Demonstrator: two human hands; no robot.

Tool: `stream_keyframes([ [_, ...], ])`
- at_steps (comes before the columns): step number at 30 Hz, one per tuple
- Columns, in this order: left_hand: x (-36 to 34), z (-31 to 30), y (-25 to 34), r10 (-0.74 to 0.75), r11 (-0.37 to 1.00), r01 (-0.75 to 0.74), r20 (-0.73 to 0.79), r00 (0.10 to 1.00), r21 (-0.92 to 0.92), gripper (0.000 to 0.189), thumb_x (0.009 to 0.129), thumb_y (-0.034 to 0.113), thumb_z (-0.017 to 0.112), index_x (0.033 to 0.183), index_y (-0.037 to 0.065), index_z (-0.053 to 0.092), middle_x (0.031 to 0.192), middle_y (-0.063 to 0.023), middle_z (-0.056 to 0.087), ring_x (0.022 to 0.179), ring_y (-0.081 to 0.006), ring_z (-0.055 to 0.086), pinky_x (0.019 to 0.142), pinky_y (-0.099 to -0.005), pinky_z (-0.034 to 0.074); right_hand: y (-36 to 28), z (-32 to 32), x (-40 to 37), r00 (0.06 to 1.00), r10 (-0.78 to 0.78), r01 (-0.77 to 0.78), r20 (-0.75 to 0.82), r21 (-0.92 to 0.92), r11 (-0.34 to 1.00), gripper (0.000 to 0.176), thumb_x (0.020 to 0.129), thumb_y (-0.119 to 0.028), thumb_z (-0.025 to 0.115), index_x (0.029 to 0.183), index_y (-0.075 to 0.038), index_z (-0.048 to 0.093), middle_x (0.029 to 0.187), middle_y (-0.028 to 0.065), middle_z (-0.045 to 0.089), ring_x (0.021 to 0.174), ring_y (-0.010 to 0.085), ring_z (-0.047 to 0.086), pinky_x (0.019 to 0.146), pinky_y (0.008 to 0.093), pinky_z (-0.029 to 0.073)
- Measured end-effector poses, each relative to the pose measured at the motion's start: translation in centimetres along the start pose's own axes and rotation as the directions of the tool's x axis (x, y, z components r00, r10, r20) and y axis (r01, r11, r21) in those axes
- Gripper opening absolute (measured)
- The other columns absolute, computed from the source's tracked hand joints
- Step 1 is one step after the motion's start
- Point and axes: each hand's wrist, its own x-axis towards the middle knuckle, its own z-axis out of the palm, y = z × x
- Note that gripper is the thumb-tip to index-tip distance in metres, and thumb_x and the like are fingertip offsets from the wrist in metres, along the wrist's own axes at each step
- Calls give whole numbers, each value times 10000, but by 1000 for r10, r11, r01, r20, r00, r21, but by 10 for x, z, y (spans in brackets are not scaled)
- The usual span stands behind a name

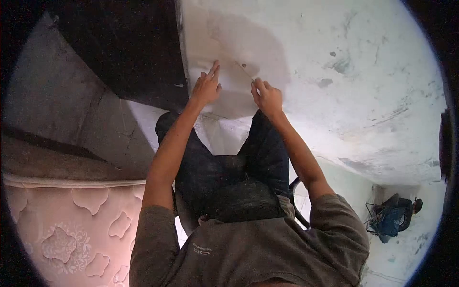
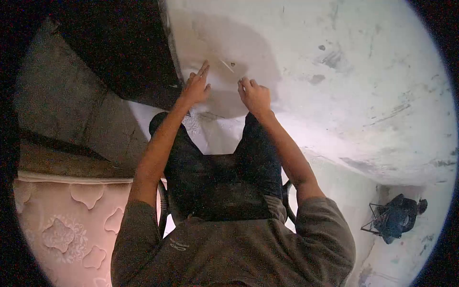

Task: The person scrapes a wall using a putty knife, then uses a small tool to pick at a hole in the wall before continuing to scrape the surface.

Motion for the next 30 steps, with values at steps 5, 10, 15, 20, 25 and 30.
stream_keyframes([
  [5,1,-10,1,4,1000,-4,-1,1000,11,722,794,157,630,1405,-77,325,1582,-94,146,951,-400,548,834,-484,518,-2,-5,7,998,-56,56,8,-7,998,148,891,-248,621,911,-111,569,670,81,596,497,308,596,453,419,484],
  [10,1,-10,3,-5,1000,4,28,1000,18,740,796,160,627,1415,-83,301,1583,-107,133,954,-402,546,840,-477,517,-1,-7,4,991,-69,78,111,-87,993,152,885,-241,632,907,-109,561,667,75,592,497,292,596,444,401,481],
  [15,2,-5,2,29,1000,-29,-15,999,2,747,800,154,621,1426,-76,286,1586,-107,121,967,-398,543,850,-467,515,4,-6,1,992,-62,70,109,-77,995,156,872,-229,650,908,-104,563,673,79,603,497,287,601,438,390,483],
  [20,3,-5,0,11,1000,-11,2,1000,9,747,776,144,630,1413,-76,309,1587,-107,112,941,-400,562,836,-470,526,4,-3,-3,999,-46,46,-26,16,999,142,863,-212,660,923,-114,577,674,70,605,497,282,604,446,389,489],
  [25,6,-6,-2,7,1000,-6,-24,1000,23,743,761,127,631,1410,-66,325,1588,-100,115,925,-398,560,817,-473,530,4,-1,1,996,-46,54,-72,120,991,128,854,-196,667,913,-123,580,669,65,599,497,289,604,446,396,489],
  [30,3,-1,-2,16,1000,-15,-20,1000,23,736,758,121,636,1401,-74,334,1588,-98,119,917,-392,559,802,-461,535,8,-1,-3,999,-35,36,-17,51,998,114,856,-189,661,890,-121,575,661,65,583,497,295,599,441,401,484],
])
